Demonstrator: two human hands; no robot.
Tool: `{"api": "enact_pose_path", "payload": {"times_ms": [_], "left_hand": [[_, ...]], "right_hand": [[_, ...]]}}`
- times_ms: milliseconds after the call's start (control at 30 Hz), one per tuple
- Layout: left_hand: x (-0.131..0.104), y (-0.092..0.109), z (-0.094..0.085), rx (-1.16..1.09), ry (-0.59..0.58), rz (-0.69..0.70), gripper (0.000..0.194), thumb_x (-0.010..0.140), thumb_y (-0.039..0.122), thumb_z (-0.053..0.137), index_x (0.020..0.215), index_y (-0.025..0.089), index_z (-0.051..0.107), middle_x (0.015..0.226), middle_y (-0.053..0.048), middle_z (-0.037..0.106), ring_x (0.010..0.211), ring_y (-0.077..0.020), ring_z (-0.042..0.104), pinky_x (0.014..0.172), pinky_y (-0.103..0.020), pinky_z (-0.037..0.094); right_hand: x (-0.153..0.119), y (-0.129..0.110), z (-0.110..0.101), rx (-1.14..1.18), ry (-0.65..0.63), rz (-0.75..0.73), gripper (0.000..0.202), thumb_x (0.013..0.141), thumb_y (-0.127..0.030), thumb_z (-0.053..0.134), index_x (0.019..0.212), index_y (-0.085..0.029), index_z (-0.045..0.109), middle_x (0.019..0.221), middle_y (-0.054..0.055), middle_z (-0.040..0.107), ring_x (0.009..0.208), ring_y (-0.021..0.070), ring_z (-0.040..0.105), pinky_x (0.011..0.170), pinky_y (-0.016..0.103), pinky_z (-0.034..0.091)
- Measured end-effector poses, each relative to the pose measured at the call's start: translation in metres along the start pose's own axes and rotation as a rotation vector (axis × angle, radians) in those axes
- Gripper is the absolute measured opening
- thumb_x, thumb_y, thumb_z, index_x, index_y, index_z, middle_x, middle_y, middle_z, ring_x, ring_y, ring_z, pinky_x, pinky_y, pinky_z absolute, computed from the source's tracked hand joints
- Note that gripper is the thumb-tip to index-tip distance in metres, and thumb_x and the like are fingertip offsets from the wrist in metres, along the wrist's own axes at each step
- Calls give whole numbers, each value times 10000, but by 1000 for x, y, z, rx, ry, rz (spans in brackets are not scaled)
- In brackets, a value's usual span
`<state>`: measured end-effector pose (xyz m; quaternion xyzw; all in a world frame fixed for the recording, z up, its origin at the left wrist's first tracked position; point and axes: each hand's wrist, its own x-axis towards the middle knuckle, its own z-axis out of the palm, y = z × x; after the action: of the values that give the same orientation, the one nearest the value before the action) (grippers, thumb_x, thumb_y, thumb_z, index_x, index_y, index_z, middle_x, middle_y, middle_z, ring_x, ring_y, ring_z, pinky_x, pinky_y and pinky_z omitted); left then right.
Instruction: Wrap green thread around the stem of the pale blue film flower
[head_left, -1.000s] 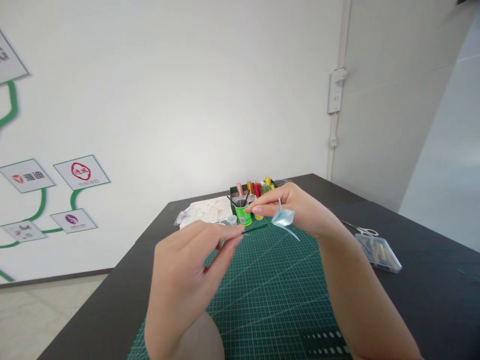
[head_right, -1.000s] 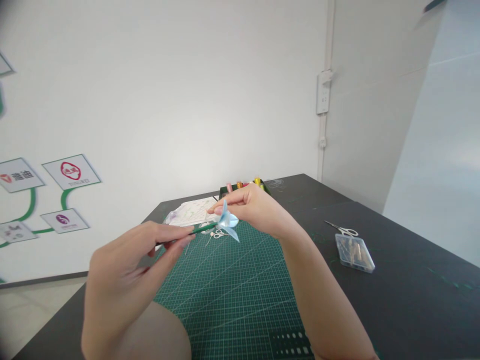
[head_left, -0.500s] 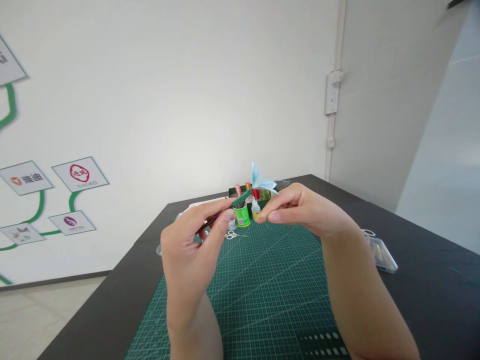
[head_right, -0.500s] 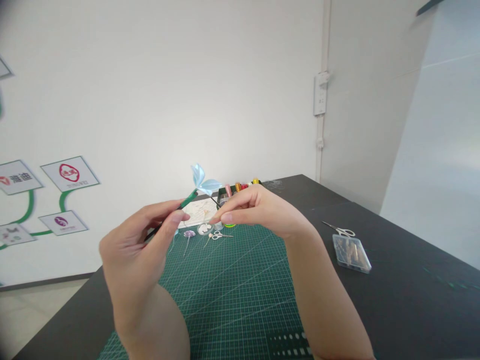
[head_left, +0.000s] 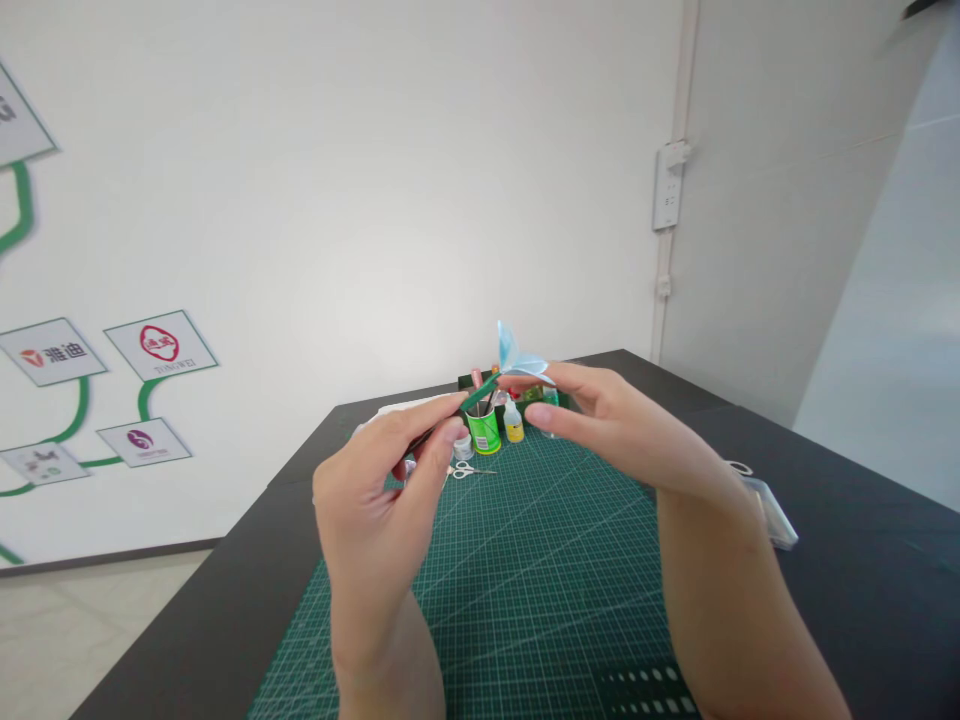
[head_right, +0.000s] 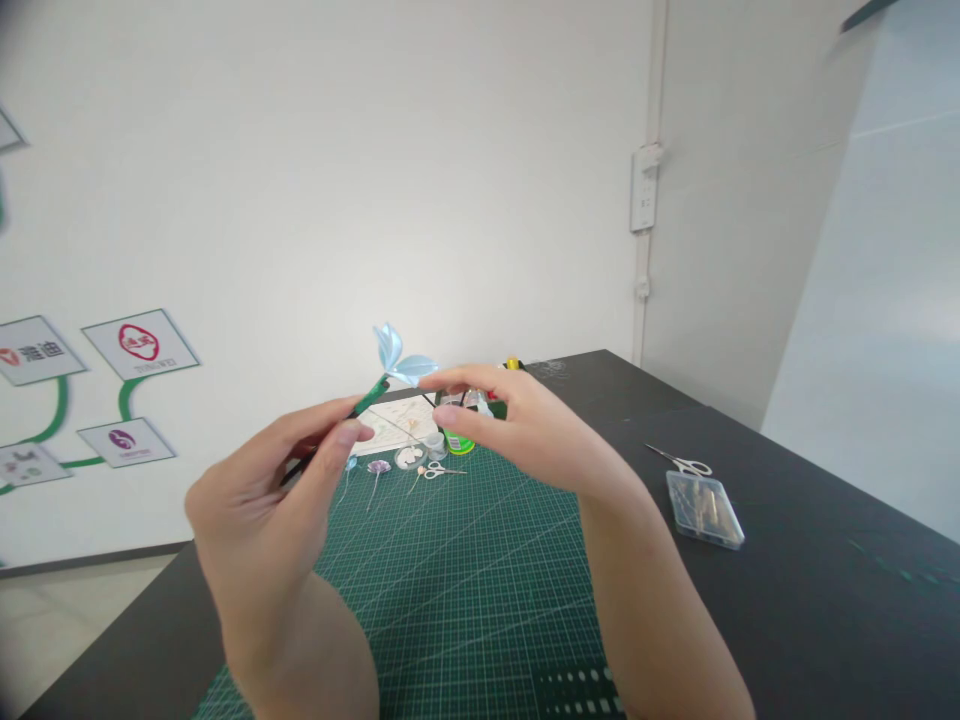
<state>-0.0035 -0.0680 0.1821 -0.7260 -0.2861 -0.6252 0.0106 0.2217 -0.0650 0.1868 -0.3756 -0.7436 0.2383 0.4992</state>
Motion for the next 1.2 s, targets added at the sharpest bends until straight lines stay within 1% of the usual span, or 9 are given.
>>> {"api": "enact_pose_path", "payload": {"times_ms": [133,233,367,467,567,733,867,1000,1200], "left_hand": [[2,-2,4,-5,-47,39,271,959,202,722,1136,391,801,935,77,805,681,-79,637,599,-219,489],[3,-4,8,-21,-46,72,234,957,195,722,1122,339,807,944,57,812,680,-81,642,600,-218,492],[4,-7,12,-33,-30,105,219,952,168,717,1103,300,807,958,45,819,690,-84,657,616,-223,503],[4,-9,15,-43,-40,88,229,955,166,714,1113,304,805,1010,38,823,736,-96,683,647,-236,522],[4,-8,18,-63,-55,61,244,970,190,702,1148,326,798,997,41,821,708,-97,682,615,-236,523],[4,-9,25,-70,-12,11,194,965,214,699,1118,279,800,978,27,821,719,-108,706,673,-241,581],[5,-11,28,-86,-6,-40,184,962,226,700,1114,274,792,971,31,822,744,-107,725,681,-220,592],[6,-11,26,-96,-15,-92,147,960,245,707,1072,282,795,952,48,821,735,-95,727,635,-188,566],[9,-13,23,-9,-158,-128,134,954,244,698,1015,299,803,903,67,814,694,-99,697,600,-211,499]], "right_hand": [[-1,-7,25,311,-80,-32,434,948,-371,705,1370,-283,654,1343,78,692,1232,237,650,1015,387,558],[2,-8,37,493,-84,-41,423,961,-328,692,1371,-255,619,1127,54,738,986,166,712,819,288,605],[5,-7,42,480,-34,-47,276,951,-339,699,1185,-196,659,800,-1,685,627,102,587,503,214,448],[5,-7,44,458,91,-24,216,944,-352,699,1090,-197,660,601,-66,531,528,91,435,480,234,343],[6,-6,47,434,202,-14,191,933,-377,705,1035,-217,679,554,-88,399,509,98,349,485,257,289],[11,-4,52,263,304,-99,159,936,-329,678,892,-190,741,562,-61,446,526,93,360,514,267,283],[10,-3,52,51,401,-180,172,925,-262,672,913,-192,829,580,-28,573,526,96,410,512,261,318],[6,-4,50,-150,390,-264,213,947,-213,640,940,-217,853,595,-28,627,498,79,438,524,244,362],[-8,-15,37,-119,303,-210,188,935,-237,664,896,-152,827,472,-89,316,444,61,243,427,238,189]]}}
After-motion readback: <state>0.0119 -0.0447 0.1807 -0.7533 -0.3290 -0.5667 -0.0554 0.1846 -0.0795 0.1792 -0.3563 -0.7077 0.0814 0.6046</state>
